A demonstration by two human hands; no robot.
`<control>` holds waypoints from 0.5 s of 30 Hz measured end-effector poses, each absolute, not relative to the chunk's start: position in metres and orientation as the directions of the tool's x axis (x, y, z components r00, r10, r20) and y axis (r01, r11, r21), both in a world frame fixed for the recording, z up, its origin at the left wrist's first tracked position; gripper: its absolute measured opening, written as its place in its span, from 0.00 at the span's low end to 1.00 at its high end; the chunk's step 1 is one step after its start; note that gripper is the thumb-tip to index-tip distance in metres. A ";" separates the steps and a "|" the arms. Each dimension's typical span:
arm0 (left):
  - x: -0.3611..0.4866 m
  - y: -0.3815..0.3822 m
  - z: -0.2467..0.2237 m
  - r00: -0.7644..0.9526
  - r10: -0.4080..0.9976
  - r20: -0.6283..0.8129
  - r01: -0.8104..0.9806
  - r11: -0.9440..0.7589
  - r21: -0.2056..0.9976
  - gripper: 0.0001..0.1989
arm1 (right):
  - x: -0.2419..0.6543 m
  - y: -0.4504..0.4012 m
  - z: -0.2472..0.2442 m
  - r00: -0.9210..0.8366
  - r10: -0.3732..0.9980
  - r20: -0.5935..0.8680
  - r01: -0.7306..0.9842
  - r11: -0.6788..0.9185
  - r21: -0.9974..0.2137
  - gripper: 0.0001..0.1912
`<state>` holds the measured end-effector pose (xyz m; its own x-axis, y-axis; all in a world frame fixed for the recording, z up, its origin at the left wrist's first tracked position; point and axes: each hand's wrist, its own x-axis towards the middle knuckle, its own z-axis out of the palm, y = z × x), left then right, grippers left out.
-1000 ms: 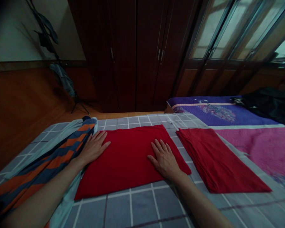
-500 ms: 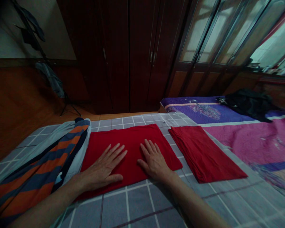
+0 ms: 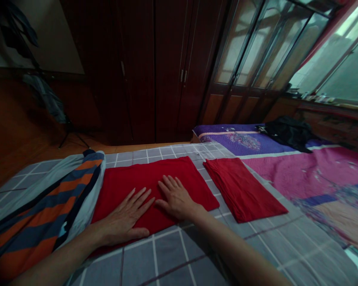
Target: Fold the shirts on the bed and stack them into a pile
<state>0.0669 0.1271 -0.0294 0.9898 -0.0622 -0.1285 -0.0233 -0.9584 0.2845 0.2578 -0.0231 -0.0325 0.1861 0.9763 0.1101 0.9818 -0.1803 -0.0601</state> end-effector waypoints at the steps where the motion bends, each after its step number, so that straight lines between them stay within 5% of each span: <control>1: 0.067 0.127 -0.031 0.990 -0.060 -0.124 -0.023 -0.960 0.280 0.41 | 0.253 -0.013 -0.033 0.127 0.988 0.085 0.990 -0.121 -0.070 0.35; 15: 0.067 0.127 -0.027 0.988 -0.068 -0.137 -0.026 -0.958 0.286 0.40 | 0.367 0.009 -0.024 0.531 0.836 0.134 0.845 -0.536 -0.007 0.33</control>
